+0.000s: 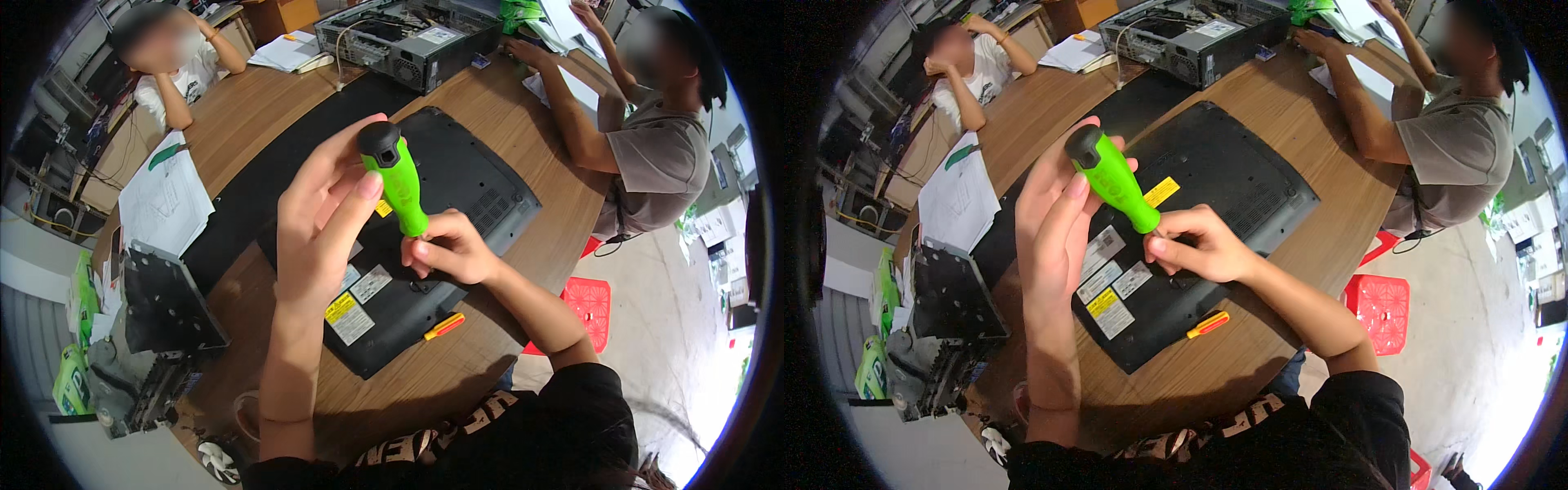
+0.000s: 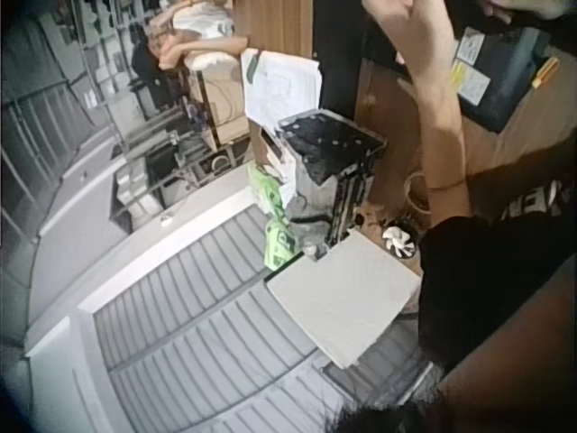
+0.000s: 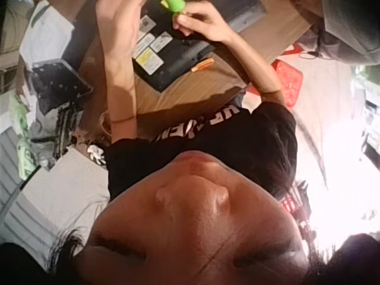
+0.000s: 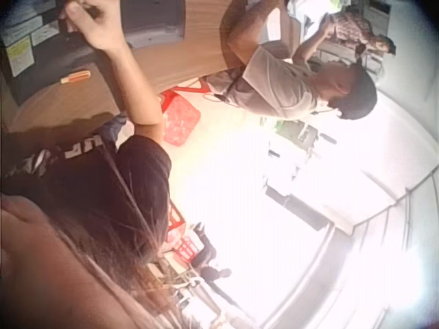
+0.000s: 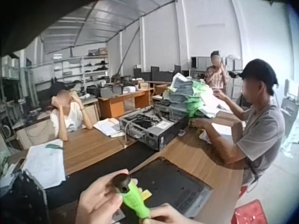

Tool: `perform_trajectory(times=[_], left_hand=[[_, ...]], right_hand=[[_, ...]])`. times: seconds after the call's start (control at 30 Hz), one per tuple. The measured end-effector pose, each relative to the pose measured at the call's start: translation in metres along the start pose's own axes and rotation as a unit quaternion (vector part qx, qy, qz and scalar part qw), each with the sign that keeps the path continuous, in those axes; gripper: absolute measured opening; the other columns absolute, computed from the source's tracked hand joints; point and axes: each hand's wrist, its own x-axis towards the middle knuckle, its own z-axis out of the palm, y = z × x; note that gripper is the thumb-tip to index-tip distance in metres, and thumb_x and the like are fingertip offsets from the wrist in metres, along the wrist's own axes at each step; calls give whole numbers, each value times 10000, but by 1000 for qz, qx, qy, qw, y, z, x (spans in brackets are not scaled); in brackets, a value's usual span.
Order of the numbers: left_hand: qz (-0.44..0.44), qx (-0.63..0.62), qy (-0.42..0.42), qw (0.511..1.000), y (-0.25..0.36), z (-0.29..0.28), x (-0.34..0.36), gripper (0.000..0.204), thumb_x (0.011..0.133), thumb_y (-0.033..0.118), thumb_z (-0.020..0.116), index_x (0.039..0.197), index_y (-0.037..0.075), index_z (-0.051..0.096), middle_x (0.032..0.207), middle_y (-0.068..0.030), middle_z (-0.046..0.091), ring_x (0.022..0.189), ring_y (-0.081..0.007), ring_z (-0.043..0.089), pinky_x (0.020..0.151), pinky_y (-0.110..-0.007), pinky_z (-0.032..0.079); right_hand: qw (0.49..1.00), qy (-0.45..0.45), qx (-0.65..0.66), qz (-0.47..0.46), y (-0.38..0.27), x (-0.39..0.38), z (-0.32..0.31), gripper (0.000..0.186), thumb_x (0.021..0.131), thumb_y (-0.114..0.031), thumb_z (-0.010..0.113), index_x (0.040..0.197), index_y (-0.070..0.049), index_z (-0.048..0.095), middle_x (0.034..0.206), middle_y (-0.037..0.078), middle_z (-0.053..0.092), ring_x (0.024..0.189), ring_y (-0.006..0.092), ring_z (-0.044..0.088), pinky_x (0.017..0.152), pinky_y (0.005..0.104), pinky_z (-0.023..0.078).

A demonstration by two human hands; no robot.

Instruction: The person manipulates a computer fan and heat sink by hand, using a screwdriver to remove a screw from the back of a monitor and then gesturing with the tool in their hands.

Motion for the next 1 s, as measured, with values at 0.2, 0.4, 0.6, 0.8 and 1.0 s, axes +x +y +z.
perform_trajectory(times=[0.2,0.4,0.6,0.8,1.0], left_hand=[[1,13,20,1000,7,-8,-5,490,911,114,502,1342,-58,345,1222,-214,510,1123,-316,540,986,-438,417],[-2,3,19,1000,2,-5,-5,455,936,133,478,1320,-93,390,1229,-240,519,1096,-355,565,977,-449,437],[-14,7,31,999,5,-4,-6,448,941,155,472,1294,-113,408,1191,-252,546,1043,-371,599,943,-444,467],[-15,32,19,999,10,-3,-4,427,900,183,484,1207,-112,446,1170,-248,556,1018,-357,613,921,-425,479],[-20,33,27,999,11,-5,-5,451,845,184,465,1193,-103,465,1140,-234,569,1005,-357,617,904,-421,479]], right_hand=[[997,-46,51,40,-9,1,-6,261,936,-223,582,802,-13,659,637,15,586,559,65,514,495,222,389],[999,-15,-43,-7,-13,3,-7,179,881,-162,656,783,-14,679,672,26,633,558,77,521,514,249,391],[995,0,-58,-75,-2,3,-5,144,856,-141,681,783,-16,683,644,32,621,557,81,517,520,256,389],[993,-2,-91,-73,-1,2,-6,168,848,-137,691,738,-15,658,608,25,583,553,80,513,519,262,390],[994,4,-95,-61,-1,3,-3,212,845,-140,696,692,-13,623,577,15,546,532,77,476,503,267,364]])
